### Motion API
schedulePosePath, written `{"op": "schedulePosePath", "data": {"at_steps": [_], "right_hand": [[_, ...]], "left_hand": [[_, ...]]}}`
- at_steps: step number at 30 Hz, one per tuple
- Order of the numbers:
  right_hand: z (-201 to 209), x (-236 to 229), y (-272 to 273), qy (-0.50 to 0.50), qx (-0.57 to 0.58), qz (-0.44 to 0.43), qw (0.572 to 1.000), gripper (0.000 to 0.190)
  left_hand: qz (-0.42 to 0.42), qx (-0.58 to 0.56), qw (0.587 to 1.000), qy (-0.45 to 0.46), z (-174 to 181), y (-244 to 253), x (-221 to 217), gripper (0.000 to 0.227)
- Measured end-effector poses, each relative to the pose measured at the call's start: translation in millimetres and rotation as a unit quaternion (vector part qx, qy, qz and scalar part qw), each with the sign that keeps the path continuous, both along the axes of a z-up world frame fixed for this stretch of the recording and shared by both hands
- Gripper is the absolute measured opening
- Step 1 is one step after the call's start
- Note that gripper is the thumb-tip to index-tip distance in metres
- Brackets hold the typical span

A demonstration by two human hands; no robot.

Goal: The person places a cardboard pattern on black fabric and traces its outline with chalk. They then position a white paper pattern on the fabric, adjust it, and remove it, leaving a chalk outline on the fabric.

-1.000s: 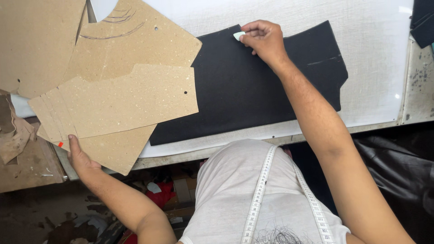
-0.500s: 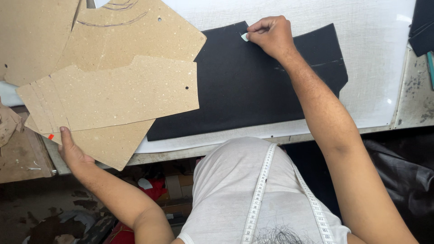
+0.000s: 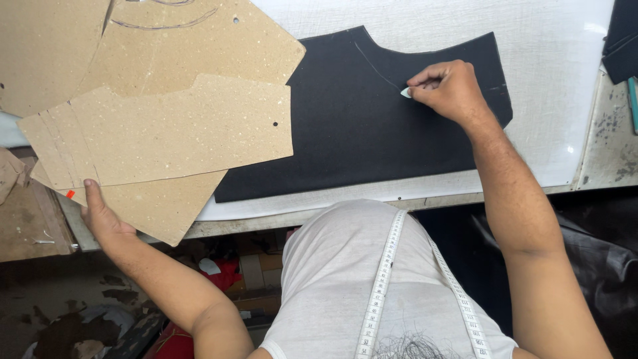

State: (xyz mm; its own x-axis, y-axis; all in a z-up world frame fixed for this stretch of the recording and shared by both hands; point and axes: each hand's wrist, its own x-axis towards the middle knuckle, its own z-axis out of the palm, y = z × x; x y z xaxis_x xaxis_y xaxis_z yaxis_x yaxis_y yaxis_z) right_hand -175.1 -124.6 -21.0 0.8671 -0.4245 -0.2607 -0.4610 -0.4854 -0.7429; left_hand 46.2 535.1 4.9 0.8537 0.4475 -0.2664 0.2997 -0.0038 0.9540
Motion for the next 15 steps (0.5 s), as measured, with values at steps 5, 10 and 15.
{"op": "schedulePosePath", "data": {"at_steps": [5, 10, 15], "right_hand": [[15.0, -28.8, -20.0, -0.013, -0.003, -0.02, 1.0, 0.012], [23.7, -69.1, -48.5, -0.086, 0.038, -0.045, 0.995, 0.014], [1.0, -108.4, -57.9, -0.094, 0.114, -0.141, 0.979, 0.021]], "left_hand": [[-0.022, -0.022, 1.0, 0.007, -2.0, 5.7, -0.4, 0.087], [-0.055, -0.043, 0.997, 0.04, -5.5, 25.1, 7.4, 0.081], [-0.078, -0.118, 0.989, -0.049, 6.5, 37.5, 3.0, 0.084]]}}
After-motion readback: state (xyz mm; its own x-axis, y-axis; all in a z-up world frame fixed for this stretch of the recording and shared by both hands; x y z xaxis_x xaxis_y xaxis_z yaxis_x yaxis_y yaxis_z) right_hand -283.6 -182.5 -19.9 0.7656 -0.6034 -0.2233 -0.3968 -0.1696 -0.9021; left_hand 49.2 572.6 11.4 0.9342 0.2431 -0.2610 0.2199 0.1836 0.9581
